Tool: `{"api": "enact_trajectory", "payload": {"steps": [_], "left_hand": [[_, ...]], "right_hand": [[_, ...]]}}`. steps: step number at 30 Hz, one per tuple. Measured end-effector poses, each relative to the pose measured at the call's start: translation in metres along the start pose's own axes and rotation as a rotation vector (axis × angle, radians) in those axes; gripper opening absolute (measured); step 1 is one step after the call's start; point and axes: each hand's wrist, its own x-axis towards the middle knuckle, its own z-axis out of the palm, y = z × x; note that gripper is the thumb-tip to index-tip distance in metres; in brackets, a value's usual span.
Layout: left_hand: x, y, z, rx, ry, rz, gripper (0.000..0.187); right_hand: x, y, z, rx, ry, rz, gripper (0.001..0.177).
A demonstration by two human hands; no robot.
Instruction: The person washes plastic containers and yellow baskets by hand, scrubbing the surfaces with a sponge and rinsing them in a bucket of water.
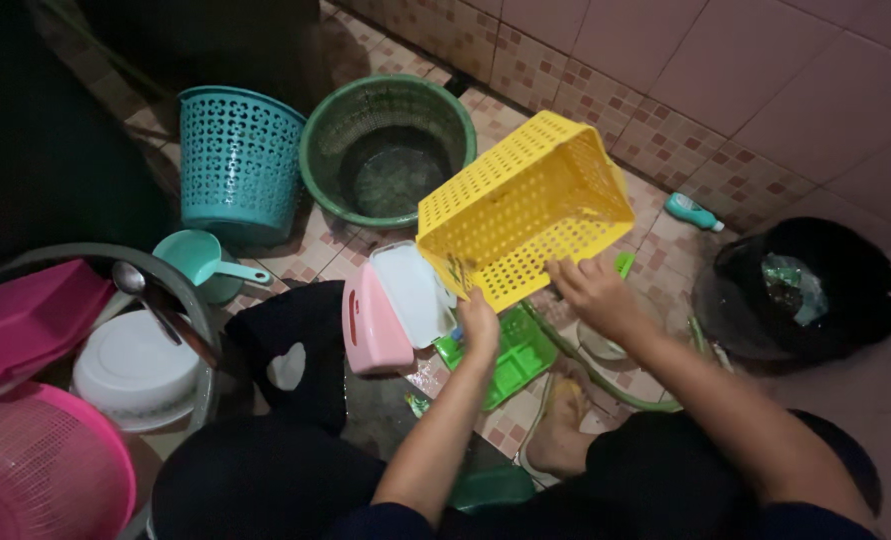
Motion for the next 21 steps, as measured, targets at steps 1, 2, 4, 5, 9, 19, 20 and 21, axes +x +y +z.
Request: {"api": "enact_trajectory", "payload": {"steps": [1,2,4,5,9,19,20,21], "left_hand": [[-0.003,0.004,0.002,-0.051,-0.013,-0.025,0.04],[-0.007,0.006,0.004,-0.054,-0.012,-0.026,0.04],[-0.018,0.006,0.005,0.242,-0.016,0.115,0.048],[-0.02,0.004,0.007,0.242,-0.016,0.115,0.048],[-0.017,0.007,0.007,0.393,-0.081,-0.135,0.073],[-0.024,0.036,0.019,0.205,-0.049,-0.161,0.079],[-0.024,0.033,0.02,0.203,-0.05,-0.161,0.079],[-0.025,0.031,0.023,0.217,-0.028,-0.18,0.074]], "right_hand": [[0.002,-0.01,0.003,0.062,0.06,0.037,0.048],[0.002,-0.02,0.006,0.124,0.12,0.074,0.045],[0.006,-0.046,0.012,0.257,0.19,0.049,0.045],[0.007,-0.056,0.013,0.392,0.26,0.024,0.045],[0.018,-0.066,-0.005,0.529,0.279,-0.032,0.044],[0.028,-0.017,-0.022,0.548,0.337,0.311,0.045],[0.028,-0.022,-0.019,0.565,0.374,0.324,0.045],[0.029,-0.034,-0.015,0.561,0.374,0.321,0.045]]}}
